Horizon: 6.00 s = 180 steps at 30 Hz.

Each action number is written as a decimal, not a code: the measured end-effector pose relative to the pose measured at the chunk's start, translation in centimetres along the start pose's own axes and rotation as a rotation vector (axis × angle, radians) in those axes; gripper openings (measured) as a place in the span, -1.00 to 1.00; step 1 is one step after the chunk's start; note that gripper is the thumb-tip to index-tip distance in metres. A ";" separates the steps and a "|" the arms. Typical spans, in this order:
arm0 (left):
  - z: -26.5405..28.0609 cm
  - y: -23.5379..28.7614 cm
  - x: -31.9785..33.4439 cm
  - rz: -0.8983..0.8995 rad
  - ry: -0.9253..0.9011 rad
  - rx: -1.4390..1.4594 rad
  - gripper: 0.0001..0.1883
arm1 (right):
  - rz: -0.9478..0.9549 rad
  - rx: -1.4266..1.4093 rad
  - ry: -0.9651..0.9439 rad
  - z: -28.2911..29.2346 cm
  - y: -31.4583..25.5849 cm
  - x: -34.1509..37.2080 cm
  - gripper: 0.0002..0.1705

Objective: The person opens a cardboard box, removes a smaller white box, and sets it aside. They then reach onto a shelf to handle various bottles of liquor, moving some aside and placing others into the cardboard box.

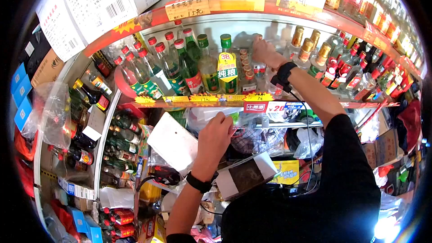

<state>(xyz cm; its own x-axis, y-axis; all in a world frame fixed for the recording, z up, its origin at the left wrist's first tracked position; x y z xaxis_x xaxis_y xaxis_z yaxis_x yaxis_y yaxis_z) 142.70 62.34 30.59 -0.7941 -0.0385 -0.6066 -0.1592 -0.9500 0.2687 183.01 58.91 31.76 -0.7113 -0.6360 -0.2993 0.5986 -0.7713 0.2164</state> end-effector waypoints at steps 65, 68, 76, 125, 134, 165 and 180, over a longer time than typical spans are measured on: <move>-7.5 3.3 0.5 0.006 -0.146 0.200 -0.85 | 0.156 -0.666 0.365 4.6 6.7 27.0 -0.68; -7.7 2.1 0.1 0.033 -0.205 0.189 -0.83 | 0.066 -0.734 0.326 5.5 5.7 24.4 -0.64; -7.9 3.3 -1.3 -0.100 -0.070 0.060 -0.83 | -0.056 -0.639 0.295 4.7 3.5 19.2 -0.37; -3.8 4.1 4.3 0.084 -0.126 0.047 -0.83 | -0.095 -0.438 0.045 6.2 2.9 11.6 -0.18; -3.9 3.4 5.2 0.091 -0.103 0.041 -0.83 | -0.100 -0.523 0.050 3.2 4.2 9.5 -0.23; -5.1 3.3 5.9 0.065 -0.079 0.078 -0.85 | 0.034 -0.522 0.132 7.2 5.2 6.8 -0.54; -4.4 2.7 6.4 0.044 -0.066 0.029 -0.82 | 0.011 -0.418 0.022 1.0 5.6 4.8 -0.61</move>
<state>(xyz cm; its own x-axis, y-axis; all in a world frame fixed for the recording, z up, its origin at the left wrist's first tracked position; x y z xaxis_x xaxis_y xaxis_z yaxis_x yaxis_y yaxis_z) 139.75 58.13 24.12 -0.8373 -0.0584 -0.5437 -0.1397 -0.9384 0.3160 182.55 51.55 32.44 -0.6988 -0.6399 -0.3197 0.7072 -0.6851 -0.1745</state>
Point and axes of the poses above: each hand's wrist, its own x-axis away from the middle knuckle, its own z-axis out of the back of the hand, y = z × x, the point moved 2 cm from there along -x, towards the middle knuckle, and after that the axes turned 10 degrees about -z, right-handed, at the moved point
